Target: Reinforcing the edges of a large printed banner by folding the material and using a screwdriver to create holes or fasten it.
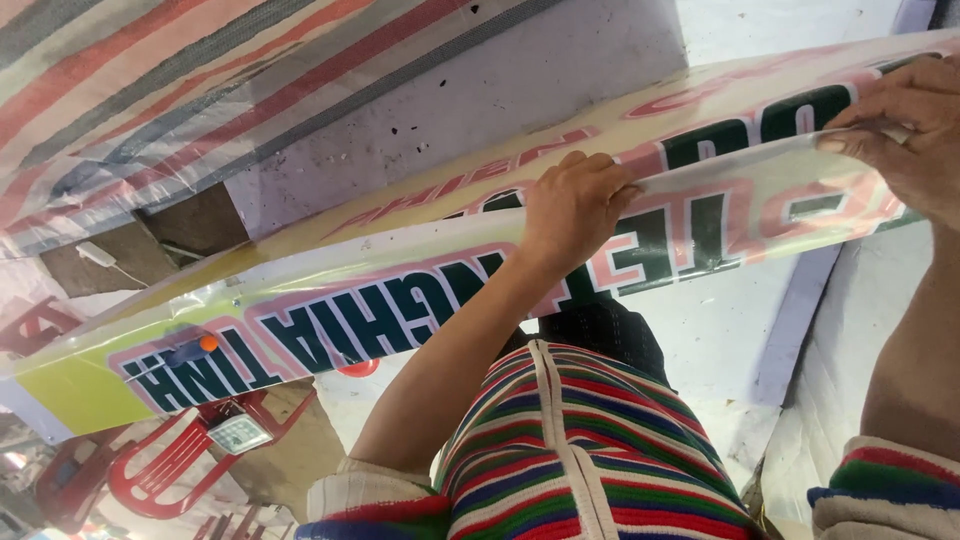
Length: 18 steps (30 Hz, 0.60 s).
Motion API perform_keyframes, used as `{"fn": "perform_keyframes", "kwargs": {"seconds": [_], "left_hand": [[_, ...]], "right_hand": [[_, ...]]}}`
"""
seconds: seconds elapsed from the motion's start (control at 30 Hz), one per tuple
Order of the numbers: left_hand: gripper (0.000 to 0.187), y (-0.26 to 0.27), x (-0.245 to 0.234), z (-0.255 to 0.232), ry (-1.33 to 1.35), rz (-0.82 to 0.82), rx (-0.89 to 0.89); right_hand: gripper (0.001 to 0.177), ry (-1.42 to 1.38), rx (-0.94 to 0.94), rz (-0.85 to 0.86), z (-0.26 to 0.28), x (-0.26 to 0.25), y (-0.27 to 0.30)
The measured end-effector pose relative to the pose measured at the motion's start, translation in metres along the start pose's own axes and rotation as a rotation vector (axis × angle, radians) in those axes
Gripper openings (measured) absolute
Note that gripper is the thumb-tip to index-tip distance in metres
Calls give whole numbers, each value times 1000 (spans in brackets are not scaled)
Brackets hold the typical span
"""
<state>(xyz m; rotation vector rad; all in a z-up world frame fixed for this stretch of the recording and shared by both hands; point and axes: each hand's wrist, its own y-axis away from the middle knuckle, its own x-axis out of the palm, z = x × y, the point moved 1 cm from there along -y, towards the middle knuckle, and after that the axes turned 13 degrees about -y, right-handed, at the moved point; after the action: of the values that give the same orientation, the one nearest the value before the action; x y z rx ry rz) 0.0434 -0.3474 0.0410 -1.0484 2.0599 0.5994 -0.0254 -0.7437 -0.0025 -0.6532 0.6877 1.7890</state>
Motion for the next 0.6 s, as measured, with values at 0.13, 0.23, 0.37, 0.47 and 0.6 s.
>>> {"fn": "perform_keyframes", "kwargs": {"seconds": [0.13,0.23,0.37,0.47,0.6], "left_hand": [[13,-7,4,-2,34,78,-85],[24,-11,12,-8,23,78,-76],[17,-26,26,-33,-10,-16,32],[16,-34,35,-47,-35,-86,84],[7,-39,40,-50,-40,-111,88]], "right_hand": [[25,-170,97,32,-15,3,10],[29,-147,147,37,-18,5,10],[35,-112,137,-1,-5,-1,14],[33,-88,111,-7,-4,-5,17],[31,-31,71,13,-14,-2,20]]}}
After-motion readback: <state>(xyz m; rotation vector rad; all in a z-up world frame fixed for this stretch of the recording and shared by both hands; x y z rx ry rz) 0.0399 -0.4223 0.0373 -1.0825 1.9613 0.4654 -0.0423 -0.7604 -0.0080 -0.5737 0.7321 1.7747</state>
